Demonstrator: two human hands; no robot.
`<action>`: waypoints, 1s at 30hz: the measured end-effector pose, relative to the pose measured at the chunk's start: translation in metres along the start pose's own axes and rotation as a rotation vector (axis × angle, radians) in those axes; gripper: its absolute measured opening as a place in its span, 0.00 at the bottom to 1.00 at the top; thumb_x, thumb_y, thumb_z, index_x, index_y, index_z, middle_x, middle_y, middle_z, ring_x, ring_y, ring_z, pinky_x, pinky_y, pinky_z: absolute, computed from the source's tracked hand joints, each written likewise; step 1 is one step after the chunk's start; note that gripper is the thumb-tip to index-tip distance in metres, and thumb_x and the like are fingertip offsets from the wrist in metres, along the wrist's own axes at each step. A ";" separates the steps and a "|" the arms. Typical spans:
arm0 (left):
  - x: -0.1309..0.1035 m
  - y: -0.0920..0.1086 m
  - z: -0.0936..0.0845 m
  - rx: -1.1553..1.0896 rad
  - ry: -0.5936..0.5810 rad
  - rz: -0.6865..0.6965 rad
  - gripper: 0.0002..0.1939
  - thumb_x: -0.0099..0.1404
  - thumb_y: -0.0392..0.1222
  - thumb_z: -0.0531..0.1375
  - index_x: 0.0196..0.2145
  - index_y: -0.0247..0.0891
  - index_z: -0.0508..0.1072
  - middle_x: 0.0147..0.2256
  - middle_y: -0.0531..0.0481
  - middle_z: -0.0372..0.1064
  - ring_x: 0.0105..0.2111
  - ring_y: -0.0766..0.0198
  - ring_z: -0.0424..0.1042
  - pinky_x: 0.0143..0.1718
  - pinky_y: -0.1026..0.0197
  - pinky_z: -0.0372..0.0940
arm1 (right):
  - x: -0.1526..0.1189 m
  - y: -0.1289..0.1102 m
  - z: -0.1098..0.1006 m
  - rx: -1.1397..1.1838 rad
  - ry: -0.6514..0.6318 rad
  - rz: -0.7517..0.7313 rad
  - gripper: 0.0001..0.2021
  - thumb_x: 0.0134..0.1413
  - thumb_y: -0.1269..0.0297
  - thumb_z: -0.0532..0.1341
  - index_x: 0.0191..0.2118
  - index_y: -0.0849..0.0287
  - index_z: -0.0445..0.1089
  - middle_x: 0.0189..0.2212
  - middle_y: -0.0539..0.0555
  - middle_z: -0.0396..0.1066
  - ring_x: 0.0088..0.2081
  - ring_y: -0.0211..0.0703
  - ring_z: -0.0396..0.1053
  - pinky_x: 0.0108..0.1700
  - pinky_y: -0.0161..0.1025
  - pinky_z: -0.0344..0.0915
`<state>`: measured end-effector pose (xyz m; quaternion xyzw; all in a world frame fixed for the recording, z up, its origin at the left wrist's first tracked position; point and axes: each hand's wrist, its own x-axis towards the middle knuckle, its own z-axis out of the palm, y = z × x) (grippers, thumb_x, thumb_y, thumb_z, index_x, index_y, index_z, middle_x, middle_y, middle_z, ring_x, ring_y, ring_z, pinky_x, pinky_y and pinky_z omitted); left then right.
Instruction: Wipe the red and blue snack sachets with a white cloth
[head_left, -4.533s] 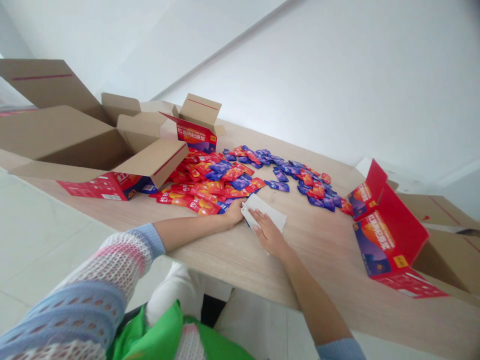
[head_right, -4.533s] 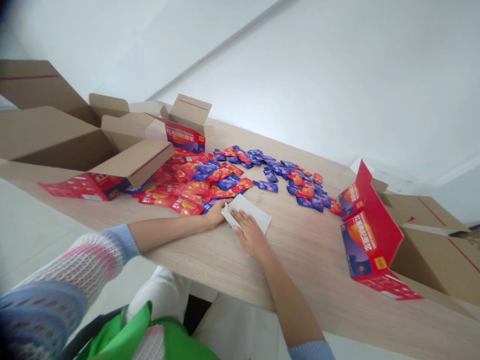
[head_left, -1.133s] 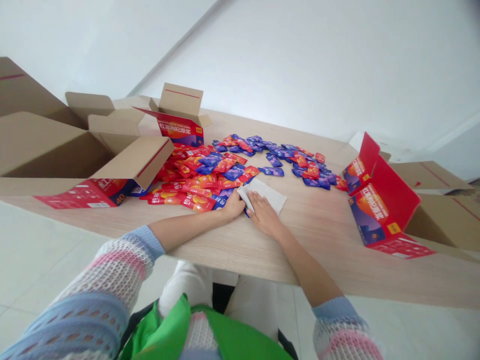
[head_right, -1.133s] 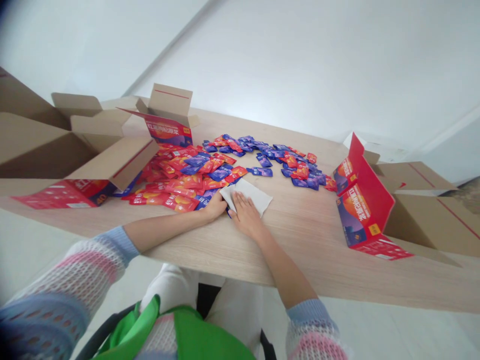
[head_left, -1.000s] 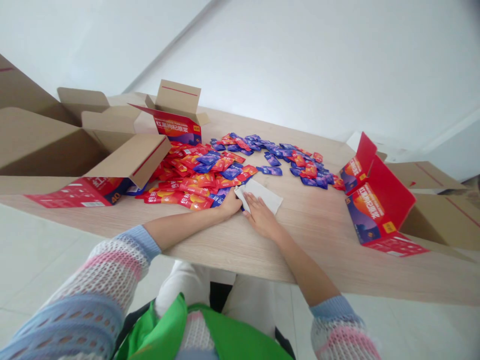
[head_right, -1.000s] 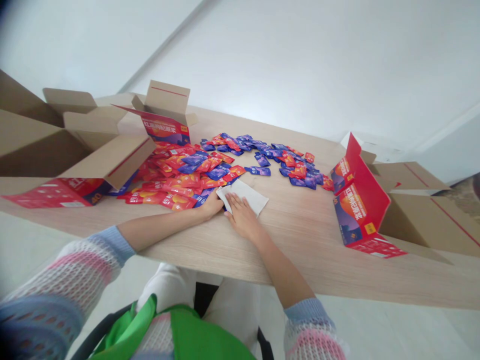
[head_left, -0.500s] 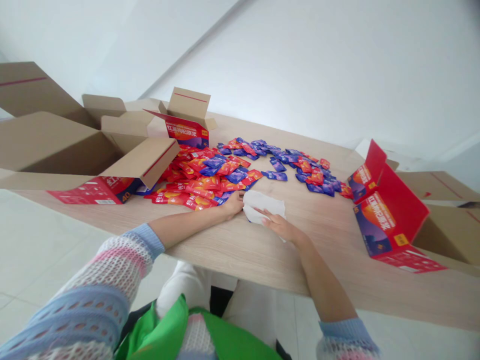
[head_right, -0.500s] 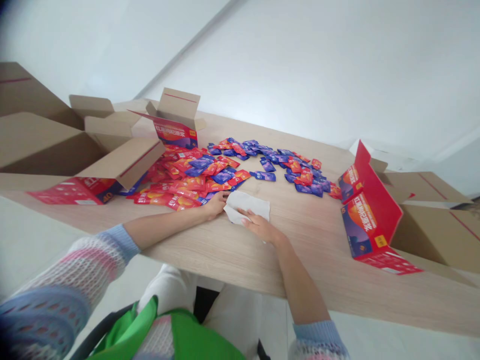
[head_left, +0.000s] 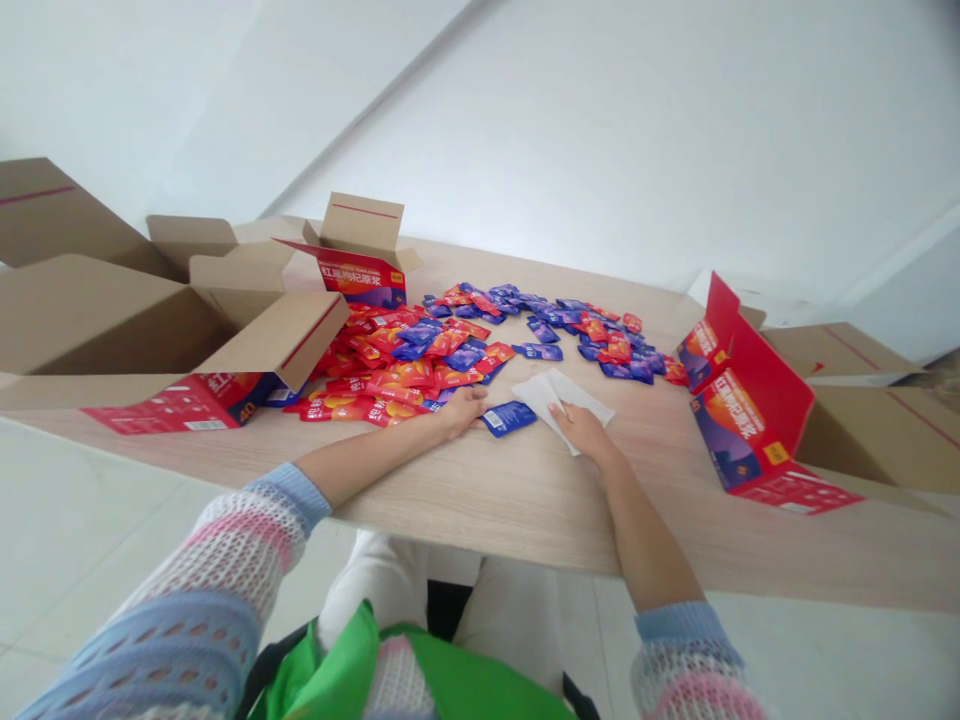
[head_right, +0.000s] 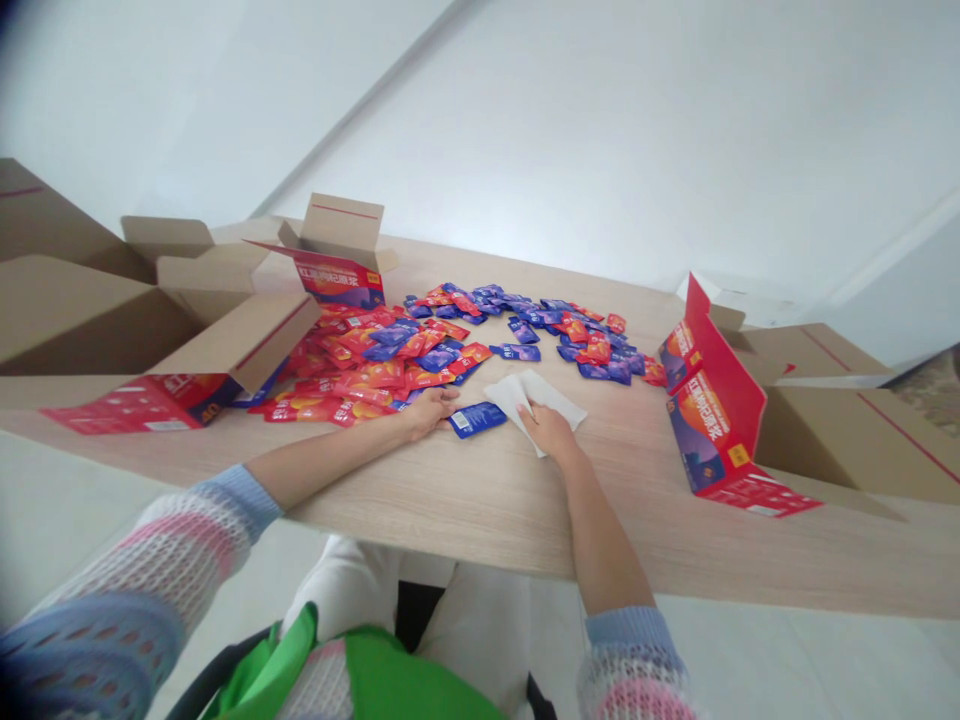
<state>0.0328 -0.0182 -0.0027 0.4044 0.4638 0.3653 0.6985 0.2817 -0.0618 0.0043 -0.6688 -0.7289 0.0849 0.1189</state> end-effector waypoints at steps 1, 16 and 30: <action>0.000 -0.001 0.000 -0.003 0.016 0.014 0.24 0.60 0.28 0.59 0.54 0.33 0.61 0.34 0.45 0.73 0.30 0.63 0.75 0.30 0.62 0.72 | 0.001 0.001 0.001 0.002 0.012 -0.004 0.29 0.65 0.50 0.40 0.44 0.63 0.72 0.43 0.65 0.73 0.45 0.52 0.71 0.45 0.39 0.62; -0.026 -0.015 0.005 0.260 0.165 0.353 0.47 0.49 0.26 0.66 0.62 0.36 0.47 0.36 0.48 0.72 0.32 0.62 0.74 0.34 0.61 0.69 | 0.007 0.008 0.016 0.048 0.023 -0.070 0.26 0.64 0.54 0.47 0.58 0.68 0.64 0.59 0.64 0.59 0.61 0.51 0.57 0.62 0.47 0.52; -0.010 0.174 -0.065 1.288 0.577 1.111 0.15 0.66 0.37 0.51 0.42 0.38 0.76 0.41 0.45 0.74 0.45 0.55 0.71 0.40 0.60 0.60 | 0.013 0.013 0.017 0.027 0.022 -0.127 0.26 0.64 0.56 0.48 0.59 0.70 0.61 0.60 0.66 0.58 0.62 0.51 0.54 0.63 0.47 0.49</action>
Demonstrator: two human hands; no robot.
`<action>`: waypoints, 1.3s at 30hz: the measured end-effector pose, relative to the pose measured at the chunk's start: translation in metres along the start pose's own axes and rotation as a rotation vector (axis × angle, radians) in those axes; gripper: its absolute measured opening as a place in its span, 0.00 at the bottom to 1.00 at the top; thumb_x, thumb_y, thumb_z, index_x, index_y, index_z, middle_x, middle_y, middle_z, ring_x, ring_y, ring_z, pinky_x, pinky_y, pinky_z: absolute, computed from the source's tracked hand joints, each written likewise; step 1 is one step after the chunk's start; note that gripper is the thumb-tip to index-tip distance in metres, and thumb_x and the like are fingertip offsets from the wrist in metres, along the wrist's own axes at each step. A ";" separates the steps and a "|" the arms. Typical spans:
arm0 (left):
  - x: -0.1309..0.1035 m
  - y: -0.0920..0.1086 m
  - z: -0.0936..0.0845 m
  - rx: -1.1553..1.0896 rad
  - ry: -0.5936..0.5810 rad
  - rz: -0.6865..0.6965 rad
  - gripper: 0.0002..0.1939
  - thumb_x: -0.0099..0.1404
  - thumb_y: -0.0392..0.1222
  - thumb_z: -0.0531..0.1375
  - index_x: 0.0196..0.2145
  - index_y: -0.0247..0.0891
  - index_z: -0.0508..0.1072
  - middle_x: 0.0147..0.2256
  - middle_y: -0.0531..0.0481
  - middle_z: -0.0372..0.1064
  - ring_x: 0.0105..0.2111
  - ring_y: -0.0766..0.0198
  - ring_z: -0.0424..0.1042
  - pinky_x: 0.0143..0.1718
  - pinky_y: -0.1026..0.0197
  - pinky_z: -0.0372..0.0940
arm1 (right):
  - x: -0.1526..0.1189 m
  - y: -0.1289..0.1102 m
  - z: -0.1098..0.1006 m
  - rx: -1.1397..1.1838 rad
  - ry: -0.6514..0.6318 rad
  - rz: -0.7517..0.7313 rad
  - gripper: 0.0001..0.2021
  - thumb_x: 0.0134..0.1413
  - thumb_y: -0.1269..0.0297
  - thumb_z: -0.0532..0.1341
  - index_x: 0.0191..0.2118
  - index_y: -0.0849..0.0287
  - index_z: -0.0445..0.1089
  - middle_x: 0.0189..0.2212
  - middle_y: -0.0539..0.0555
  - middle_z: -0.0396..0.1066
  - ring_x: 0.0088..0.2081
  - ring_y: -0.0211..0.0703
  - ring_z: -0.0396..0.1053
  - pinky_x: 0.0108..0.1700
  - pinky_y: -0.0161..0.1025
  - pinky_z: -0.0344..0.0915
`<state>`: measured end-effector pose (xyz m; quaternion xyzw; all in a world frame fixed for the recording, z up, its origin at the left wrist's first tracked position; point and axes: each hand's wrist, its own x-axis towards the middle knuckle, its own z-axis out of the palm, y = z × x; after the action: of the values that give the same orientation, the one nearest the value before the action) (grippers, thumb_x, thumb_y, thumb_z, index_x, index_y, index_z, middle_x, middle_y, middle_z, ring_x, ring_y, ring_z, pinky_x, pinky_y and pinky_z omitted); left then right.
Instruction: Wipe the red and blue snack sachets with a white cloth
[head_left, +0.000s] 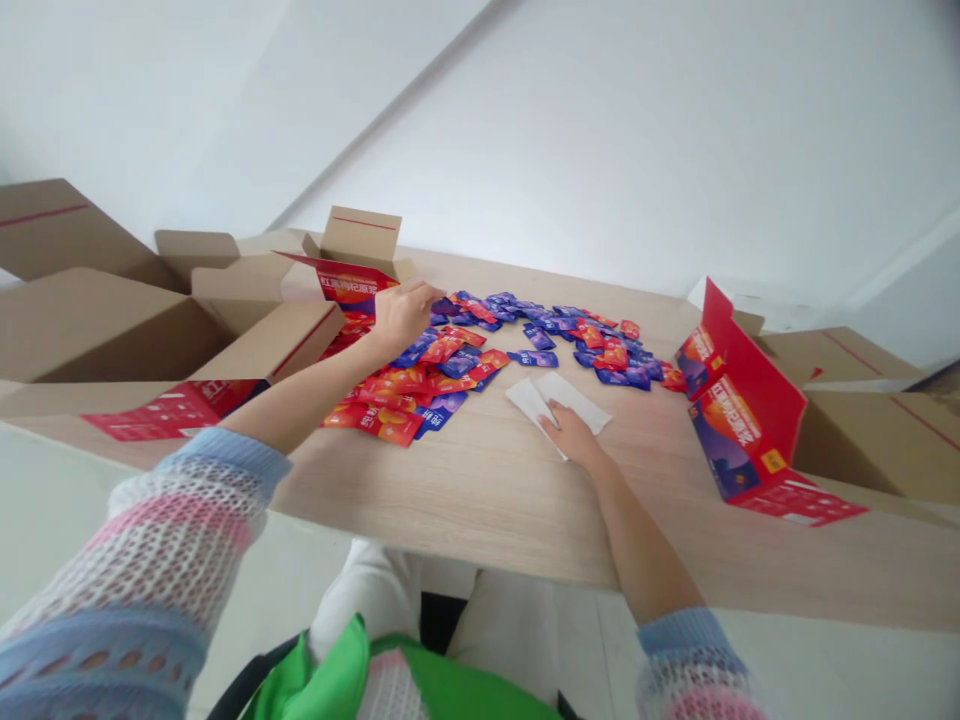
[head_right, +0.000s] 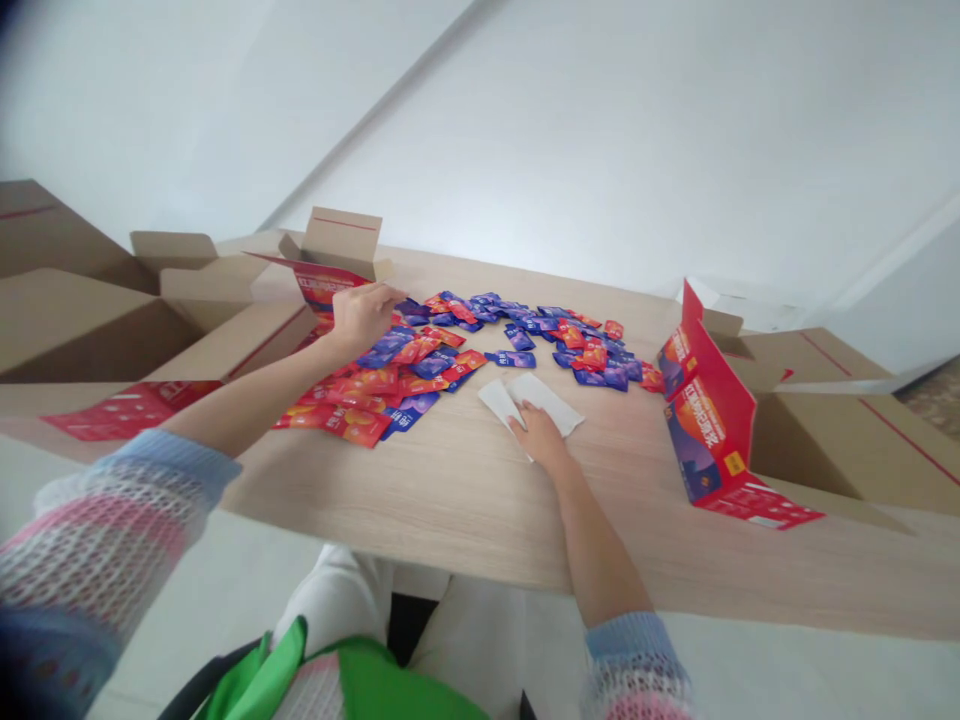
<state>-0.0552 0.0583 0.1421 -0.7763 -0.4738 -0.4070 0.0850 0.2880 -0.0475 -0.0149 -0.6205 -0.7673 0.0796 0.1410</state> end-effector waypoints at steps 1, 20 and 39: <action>0.003 -0.018 0.003 0.034 -0.022 0.023 0.15 0.65 0.36 0.50 0.41 0.38 0.76 0.41 0.44 0.74 0.45 0.56 0.71 0.40 0.60 0.60 | 0.001 0.001 0.001 0.005 -0.006 -0.002 0.26 0.64 0.56 0.48 0.60 0.69 0.61 0.60 0.66 0.58 0.62 0.51 0.54 0.63 0.48 0.49; -0.021 -0.069 0.017 0.349 -0.265 0.096 0.19 0.63 0.48 0.48 0.26 0.35 0.73 0.28 0.41 0.72 0.29 0.58 0.69 0.29 0.61 0.51 | 0.001 0.002 0.001 0.027 -0.014 -0.014 0.26 0.65 0.57 0.47 0.61 0.67 0.59 0.60 0.65 0.58 0.62 0.52 0.53 0.63 0.49 0.48; 0.030 0.072 0.211 -0.017 -0.449 0.014 0.17 0.62 0.48 0.55 0.38 0.30 0.74 0.35 0.36 0.73 0.37 0.55 0.71 0.38 0.61 0.60 | -0.016 -0.038 -0.008 -0.015 0.019 -0.002 0.22 0.63 0.62 0.50 0.62 0.50 0.58 0.61 0.53 0.58 0.62 0.50 0.54 0.60 0.50 0.53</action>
<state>0.1257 0.1485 0.0436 -0.8515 -0.4719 -0.2272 -0.0262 0.2584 -0.0715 0.0021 -0.6213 -0.7673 0.0677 0.1435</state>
